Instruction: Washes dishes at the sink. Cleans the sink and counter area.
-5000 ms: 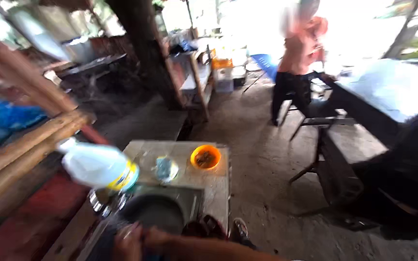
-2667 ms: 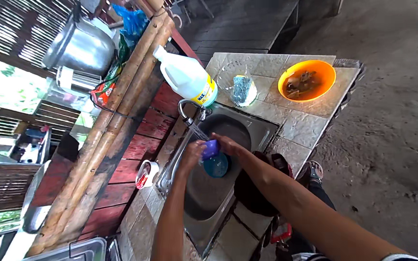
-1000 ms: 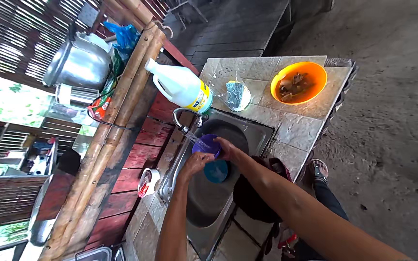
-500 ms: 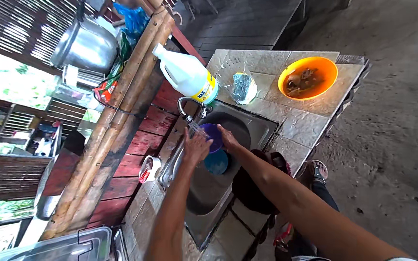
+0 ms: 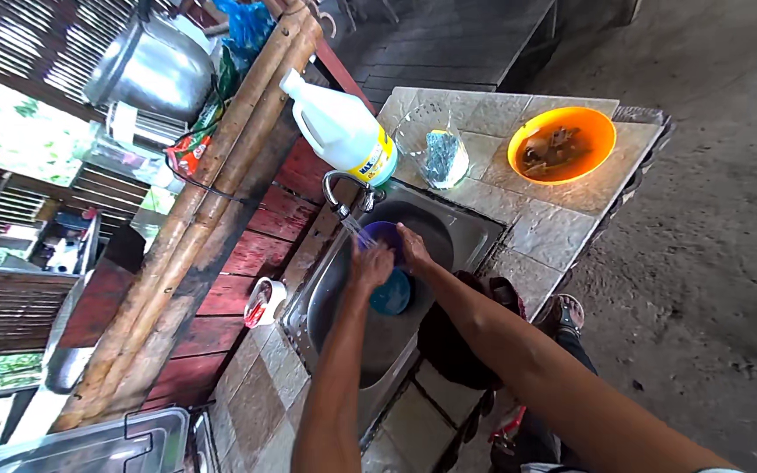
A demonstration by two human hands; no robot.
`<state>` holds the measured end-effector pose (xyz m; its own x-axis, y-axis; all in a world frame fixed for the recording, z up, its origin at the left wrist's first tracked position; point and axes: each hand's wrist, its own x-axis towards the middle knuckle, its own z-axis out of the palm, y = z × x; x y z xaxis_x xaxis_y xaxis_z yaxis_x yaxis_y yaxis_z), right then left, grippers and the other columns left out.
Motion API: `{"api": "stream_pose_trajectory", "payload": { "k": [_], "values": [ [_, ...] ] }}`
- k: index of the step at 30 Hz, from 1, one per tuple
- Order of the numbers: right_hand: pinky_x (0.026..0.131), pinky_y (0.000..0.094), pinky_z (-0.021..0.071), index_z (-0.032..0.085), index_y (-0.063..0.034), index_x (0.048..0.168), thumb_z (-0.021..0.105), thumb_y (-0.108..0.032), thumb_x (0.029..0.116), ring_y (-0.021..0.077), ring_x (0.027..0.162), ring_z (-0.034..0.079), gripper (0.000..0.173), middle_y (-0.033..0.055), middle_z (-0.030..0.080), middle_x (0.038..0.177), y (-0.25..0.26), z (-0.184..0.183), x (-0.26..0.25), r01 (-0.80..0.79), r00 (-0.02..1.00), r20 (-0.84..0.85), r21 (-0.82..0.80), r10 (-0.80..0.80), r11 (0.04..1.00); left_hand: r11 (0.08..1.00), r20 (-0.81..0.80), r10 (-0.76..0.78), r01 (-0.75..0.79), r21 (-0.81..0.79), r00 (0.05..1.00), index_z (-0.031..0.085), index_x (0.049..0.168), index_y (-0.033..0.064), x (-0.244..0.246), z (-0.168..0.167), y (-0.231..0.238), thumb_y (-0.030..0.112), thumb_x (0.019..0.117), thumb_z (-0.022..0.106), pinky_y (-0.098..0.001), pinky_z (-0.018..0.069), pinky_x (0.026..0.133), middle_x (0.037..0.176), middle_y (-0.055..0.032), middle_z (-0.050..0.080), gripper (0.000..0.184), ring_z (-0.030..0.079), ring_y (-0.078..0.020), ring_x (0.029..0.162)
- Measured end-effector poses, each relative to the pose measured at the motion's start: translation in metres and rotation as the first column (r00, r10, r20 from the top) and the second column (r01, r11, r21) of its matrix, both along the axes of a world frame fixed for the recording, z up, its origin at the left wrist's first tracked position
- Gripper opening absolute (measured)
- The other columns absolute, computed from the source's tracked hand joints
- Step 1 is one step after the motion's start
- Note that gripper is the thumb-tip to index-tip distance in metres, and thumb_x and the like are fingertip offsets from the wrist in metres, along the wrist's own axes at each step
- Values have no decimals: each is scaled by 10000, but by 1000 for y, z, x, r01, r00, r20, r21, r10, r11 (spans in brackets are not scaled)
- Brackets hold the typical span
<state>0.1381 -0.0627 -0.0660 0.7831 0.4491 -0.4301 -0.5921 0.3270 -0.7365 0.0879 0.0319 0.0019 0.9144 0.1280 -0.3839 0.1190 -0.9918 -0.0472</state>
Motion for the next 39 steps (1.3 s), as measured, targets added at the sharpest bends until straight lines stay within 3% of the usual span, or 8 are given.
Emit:
{"api": "stream_pose_trajectory", "payload": {
  "k": [4,11,18,22,27,31,35,39],
  "values": [
    [910,455,509,546,42,1351,270,-346,1139,294,1044,619,521,246,620,1192,5,-11,2,103,995,-13,-8,-103,995,976,5,-20,21,-217,1000,608,1369,-32,-6,3,-18,179,1112,339,-516,345,1183,1432,-215,592,428,514,-365,1388],
    [948,467,521,530,-38,1426,279,-354,1137,314,1145,616,496,229,601,1321,6,-8,-3,-90,996,-13,33,90,995,990,-49,-80,85,114,996,689,1230,-42,-2,6,33,209,1072,457,-559,288,1186,1353,-261,611,376,512,-419,1341],
    [728,335,539,552,-49,1272,280,-388,1129,167,829,626,457,100,635,972,11,-10,0,63,967,-253,259,5,964,883,107,56,1,-470,993,447,1543,58,-6,-10,-5,206,1114,363,-474,333,1209,1537,-152,512,461,488,-292,1426],
    [1007,430,501,514,-52,1444,284,-329,1123,219,1194,600,483,147,610,1344,11,-23,11,91,994,42,239,-104,967,905,274,63,60,-422,960,632,1374,14,-37,-5,1,216,1097,428,-523,412,1122,1282,-203,691,399,639,-352,1227],
    [974,528,464,711,-161,1305,499,-298,1062,343,1119,579,350,212,629,1195,-27,25,25,207,625,778,-243,63,948,4,-110,868,-229,-974,484,572,1253,-18,-16,-25,-9,205,1115,368,-301,564,804,1012,-85,650,332,658,-136,852],
    [902,558,469,783,-247,1178,643,-322,978,435,1084,586,256,244,630,1170,-25,35,11,400,262,912,-399,315,825,-451,-441,830,-57,-891,342,552,983,84,15,-48,-7,156,1086,412,-192,515,552,736,6,579,188,566,-52,583],
    [926,528,479,739,-170,1266,639,-275,988,394,1113,585,314,239,611,1226,-1,23,0,316,473,857,-380,202,869,-353,-328,882,13,-936,337,566,1084,49,26,-29,-12,163,1086,416,-274,534,714,878,-38,590,189,586,-102,760],
    [1076,397,476,518,-38,1469,383,-227,1102,219,1276,571,435,182,574,1415,8,-12,17,71,863,505,-61,-31,996,504,286,639,-107,-857,714,671,1056,-114,4,-37,-19,196,1101,384,-450,521,943,961,-220,685,425,668,-281,963]
  ]
}}
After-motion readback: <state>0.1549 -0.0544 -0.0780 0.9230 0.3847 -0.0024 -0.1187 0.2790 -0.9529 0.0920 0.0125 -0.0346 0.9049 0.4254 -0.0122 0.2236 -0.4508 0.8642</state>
